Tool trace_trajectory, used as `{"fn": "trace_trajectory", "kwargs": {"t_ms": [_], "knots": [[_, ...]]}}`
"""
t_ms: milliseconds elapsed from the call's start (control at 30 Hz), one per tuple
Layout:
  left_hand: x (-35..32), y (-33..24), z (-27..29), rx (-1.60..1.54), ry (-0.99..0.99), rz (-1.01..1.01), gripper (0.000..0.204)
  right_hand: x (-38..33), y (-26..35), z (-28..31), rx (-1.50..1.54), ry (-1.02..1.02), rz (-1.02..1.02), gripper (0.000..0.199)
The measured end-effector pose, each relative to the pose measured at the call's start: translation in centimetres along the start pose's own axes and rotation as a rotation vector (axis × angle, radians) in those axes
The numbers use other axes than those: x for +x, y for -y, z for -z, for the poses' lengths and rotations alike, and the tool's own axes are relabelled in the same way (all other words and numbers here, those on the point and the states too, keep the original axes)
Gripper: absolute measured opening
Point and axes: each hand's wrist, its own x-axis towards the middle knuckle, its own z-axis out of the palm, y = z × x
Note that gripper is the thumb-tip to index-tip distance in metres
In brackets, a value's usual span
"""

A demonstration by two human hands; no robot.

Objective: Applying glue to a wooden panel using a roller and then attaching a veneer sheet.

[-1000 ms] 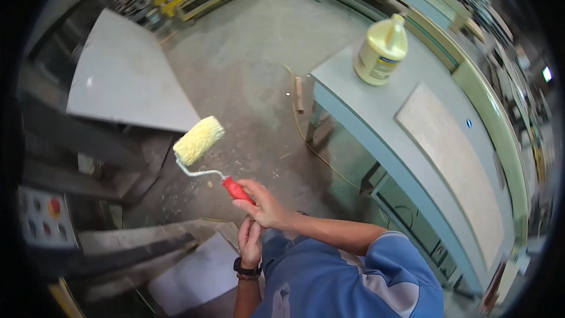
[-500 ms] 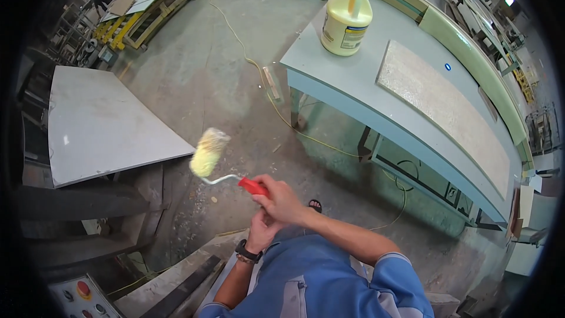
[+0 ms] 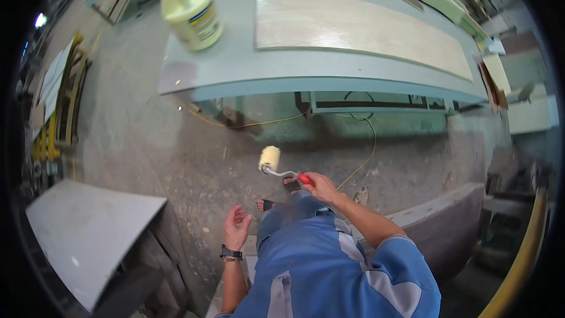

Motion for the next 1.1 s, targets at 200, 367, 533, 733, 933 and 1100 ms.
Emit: {"fn": "trace_trajectory", "kwargs": {"t_ms": [200, 367, 533, 733, 933, 1100], "knots": [[4.1, -0.2, -3.1, 0.315, 0.243, -0.192, 0.046, 1.0, -8.8, -0.1, 0.278, -0.367, -0.182, 0.035], [6.3, 1.5, -6.8, 0.379, 0.307, -0.041, 0.042, 10.0, -19.2, -1.5, 0.405, -0.669, -0.228, 0.032], [10.1, 4.7, -10.3, 0.582, 0.442, -0.040, 0.051, 21.1, -29.7, -3.8, 0.406, -0.980, -0.213, 0.033], [17.8, 6.6, -14.2, 0.445, 0.438, 0.102, 0.046, 30.7, -41.7, -6.6, 0.606, -1.099, -0.256, 0.030], [21.9, 6.7, -15.8, 0.563, 0.399, 0.159, 0.045, 31.3, -49.5, -13.9, 0.566, -0.779, -0.500, 0.032], [23.0, 6.8, -14.7, 0.636, 0.469, 0.077, 0.045, 30.4, -46.5, -12.4, 0.559, -0.590, -0.576, 0.048]]}}
